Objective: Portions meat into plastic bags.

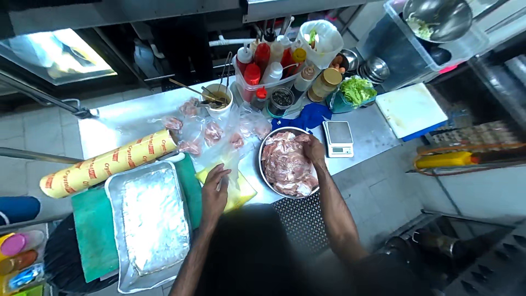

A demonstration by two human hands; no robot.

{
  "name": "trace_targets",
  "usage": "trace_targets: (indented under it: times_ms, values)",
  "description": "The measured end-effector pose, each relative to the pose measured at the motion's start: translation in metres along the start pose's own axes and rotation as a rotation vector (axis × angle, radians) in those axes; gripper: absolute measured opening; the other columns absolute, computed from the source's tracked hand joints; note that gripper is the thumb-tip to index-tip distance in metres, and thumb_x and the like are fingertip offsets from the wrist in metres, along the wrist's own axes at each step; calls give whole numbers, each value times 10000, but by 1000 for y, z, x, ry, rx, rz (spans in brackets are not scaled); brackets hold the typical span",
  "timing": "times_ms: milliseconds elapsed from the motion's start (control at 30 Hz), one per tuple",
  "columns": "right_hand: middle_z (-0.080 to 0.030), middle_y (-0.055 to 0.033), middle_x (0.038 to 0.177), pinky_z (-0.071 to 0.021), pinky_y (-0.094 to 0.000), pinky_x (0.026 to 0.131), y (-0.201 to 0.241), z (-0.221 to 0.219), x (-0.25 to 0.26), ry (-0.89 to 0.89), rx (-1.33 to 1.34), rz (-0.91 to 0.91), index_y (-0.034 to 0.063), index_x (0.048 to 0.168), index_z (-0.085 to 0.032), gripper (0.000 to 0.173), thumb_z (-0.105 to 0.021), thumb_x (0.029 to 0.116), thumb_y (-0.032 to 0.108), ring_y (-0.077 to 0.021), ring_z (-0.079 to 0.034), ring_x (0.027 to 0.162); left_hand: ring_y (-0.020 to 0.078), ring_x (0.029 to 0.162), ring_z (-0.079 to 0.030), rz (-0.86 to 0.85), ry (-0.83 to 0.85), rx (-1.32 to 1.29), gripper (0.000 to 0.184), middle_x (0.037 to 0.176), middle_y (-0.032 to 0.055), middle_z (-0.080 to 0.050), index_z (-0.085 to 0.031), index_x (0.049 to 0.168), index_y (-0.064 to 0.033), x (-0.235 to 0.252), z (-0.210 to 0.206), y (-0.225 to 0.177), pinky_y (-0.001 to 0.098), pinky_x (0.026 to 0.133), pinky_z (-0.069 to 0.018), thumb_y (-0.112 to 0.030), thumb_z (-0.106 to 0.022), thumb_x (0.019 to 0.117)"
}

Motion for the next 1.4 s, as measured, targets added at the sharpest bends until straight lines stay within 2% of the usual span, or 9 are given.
trace_targets:
  times_ms: [200,333,467,733,867,1000,1100,1200,1400]
  values:
    - [-695,-4,1093,-579,-305,622,46,52,-49,-35,1058,1,261,1468,-515,448,-456,1078,474,-101,-658,765,293,1022,-528,42,-250,414,253,1118,147,-580,-802,1090,-172,14,3,-1,441,897,-443,-296,-598,1006]
    - [-738,-95,974,-629,-369,633,91,41,-137,433,1470,0,165,1246,-590,440,-646,956,492,-197,-728,767,363,1012,-542,107,-145,543,279,1071,174,-592,-783,1196,-214,25,2,-6,565,850,-411,-313,-597,1013]
    - [-732,-155,941,-585,-314,525,134,-7,-194,901,1401,-27,9,1241,-591,258,-506,1052,162,-187,-697,653,214,678,-635,39,-72,550,318,829,107,-670,-753,1220,-100,33,-2,-8,400,652,-553,-307,-618,1019]
    - [-688,-87,841,-532,-337,515,145,-81,-203,957,802,-5,93,1255,-649,346,-519,1060,347,-166,-622,590,78,680,-597,-109,76,374,286,840,44,-662,-784,1179,-140,14,4,-7,227,642,-526,-319,-671,987]
    - [-670,-42,815,-509,-247,542,145,-85,-193,1097,1259,-273,93,1145,-632,303,-411,1066,284,-97,-606,628,83,675,-590,-104,157,346,252,807,33,-640,-786,1187,-197,-4,9,-10,240,641,-524,-284,-622,1017]
    - [-682,-110,1108,-598,-351,720,145,-89,-194,1174,1572,-263,115,1411,-475,361,-448,1058,183,-188,-692,892,107,645,-609,-140,100,357,264,819,74,-641,-776,1180,-106,-11,7,-10,260,591,-553,-219,-597,1022]
    - [-632,-85,1153,-571,-374,861,155,-78,-199,1169,1300,-79,111,1458,-366,529,-604,985,105,-170,-654,974,134,671,-613,-119,56,356,284,816,82,-649,-769,1189,-97,-15,-1,-7,289,625,-550,-196,-583,998]
    - [-592,-127,1406,-533,-434,1065,166,-47,-197,1013,487,271,94,1609,-268,882,-759,926,356,-213,-632,1238,78,615,-592,-39,-46,288,260,782,59,-647,-783,1143,-85,-14,-5,-4,235,578,-531,-236,-604,1029]
    - [-739,-142,1082,-468,-592,1006,171,-30,-179,679,-274,532,163,1177,-741,300,-528,1021,305,-381,-654,1111,212,679,-738,182,-26,-241,232,951,125,-713,-726,1146,26,6,-7,-16,363,629,-677,-139,-603,1038]
Point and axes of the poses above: each hand's wrist, its own x-axis towards the middle knuckle, its own z-axis out of the back of the hand, y = z × x, the point moved 1 cm from there along x, towards the middle knuckle
